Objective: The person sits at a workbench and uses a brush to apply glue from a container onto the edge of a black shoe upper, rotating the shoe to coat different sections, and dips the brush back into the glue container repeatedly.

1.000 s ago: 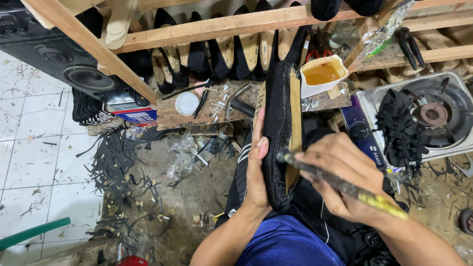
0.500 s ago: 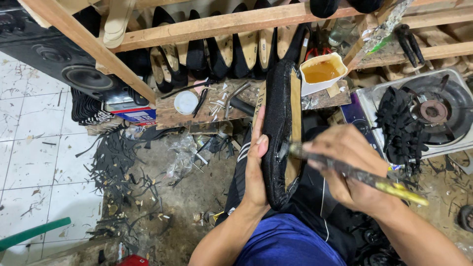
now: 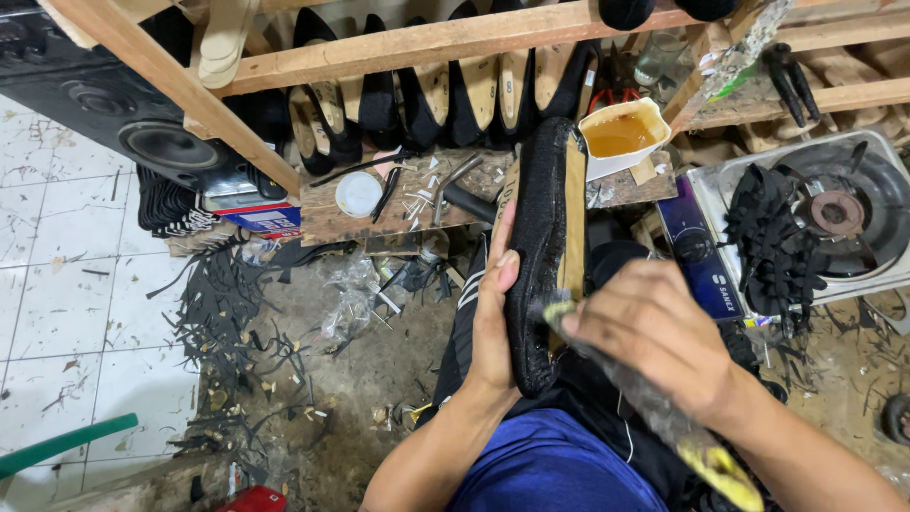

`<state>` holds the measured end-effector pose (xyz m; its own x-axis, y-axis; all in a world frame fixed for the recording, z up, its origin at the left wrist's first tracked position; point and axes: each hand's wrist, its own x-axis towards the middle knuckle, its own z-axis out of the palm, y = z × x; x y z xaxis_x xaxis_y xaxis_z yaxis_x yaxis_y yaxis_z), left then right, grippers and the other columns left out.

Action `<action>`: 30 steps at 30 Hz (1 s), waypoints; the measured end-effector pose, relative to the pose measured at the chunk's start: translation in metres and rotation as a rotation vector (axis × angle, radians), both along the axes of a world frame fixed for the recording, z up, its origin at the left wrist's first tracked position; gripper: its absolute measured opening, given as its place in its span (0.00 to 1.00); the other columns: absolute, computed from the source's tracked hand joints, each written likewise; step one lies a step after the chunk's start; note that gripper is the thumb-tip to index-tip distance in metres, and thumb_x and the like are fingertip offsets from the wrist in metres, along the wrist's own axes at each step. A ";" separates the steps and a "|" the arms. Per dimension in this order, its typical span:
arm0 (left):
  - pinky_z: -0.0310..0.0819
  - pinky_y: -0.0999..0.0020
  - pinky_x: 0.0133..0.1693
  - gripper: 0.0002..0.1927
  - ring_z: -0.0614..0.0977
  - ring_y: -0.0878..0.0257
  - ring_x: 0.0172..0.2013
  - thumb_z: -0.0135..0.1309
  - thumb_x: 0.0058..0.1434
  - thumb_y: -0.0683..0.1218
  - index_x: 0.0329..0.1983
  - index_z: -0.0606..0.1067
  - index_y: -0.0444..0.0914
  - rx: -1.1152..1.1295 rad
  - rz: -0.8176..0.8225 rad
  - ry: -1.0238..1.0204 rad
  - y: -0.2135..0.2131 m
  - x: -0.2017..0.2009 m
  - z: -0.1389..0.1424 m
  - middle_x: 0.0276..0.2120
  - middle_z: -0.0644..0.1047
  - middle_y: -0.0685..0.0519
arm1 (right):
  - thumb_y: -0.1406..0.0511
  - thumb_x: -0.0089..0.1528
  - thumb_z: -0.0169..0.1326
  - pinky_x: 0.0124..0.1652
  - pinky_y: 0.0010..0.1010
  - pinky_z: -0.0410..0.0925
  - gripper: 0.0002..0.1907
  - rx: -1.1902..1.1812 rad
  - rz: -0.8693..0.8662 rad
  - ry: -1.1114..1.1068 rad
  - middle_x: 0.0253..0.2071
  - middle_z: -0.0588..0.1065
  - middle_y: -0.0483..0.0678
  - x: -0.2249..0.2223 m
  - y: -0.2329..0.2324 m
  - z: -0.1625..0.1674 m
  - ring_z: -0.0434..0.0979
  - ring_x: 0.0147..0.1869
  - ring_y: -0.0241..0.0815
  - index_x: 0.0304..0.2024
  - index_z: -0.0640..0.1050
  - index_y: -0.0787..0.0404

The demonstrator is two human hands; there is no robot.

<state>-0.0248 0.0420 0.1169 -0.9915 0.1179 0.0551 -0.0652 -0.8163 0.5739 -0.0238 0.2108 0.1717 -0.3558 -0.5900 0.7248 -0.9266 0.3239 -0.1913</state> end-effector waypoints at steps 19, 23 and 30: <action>0.71 0.61 0.58 0.37 0.75 0.56 0.57 0.44 0.68 0.53 0.79 0.54 0.38 0.047 -0.059 -0.042 0.001 -0.005 -0.004 0.64 0.70 0.45 | 0.66 0.59 0.54 0.53 0.49 0.67 0.14 0.060 0.060 -0.053 0.43 0.78 0.53 0.004 0.005 0.002 0.79 0.48 0.50 0.45 0.80 0.68; 0.71 0.63 0.60 0.38 0.76 0.57 0.58 0.45 0.68 0.53 0.79 0.54 0.37 0.047 -0.055 -0.088 0.000 -0.006 -0.007 0.64 0.70 0.45 | 0.66 0.63 0.57 0.54 0.50 0.67 0.11 0.085 0.183 -0.038 0.43 0.78 0.51 0.005 0.005 0.003 0.79 0.49 0.48 0.46 0.79 0.65; 0.71 0.61 0.58 0.37 0.76 0.56 0.57 0.44 0.69 0.53 0.79 0.54 0.37 0.045 -0.065 -0.066 -0.001 -0.008 -0.011 0.64 0.70 0.44 | 0.66 0.60 0.56 0.56 0.53 0.66 0.13 0.097 0.201 -0.112 0.44 0.78 0.51 0.010 0.008 -0.006 0.78 0.50 0.46 0.45 0.79 0.66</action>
<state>-0.0332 0.0413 0.1063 -0.9835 0.1810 -0.0032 -0.1552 -0.8339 0.5296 -0.0133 0.2187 0.1653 -0.2994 -0.7222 0.6235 -0.9489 0.1570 -0.2737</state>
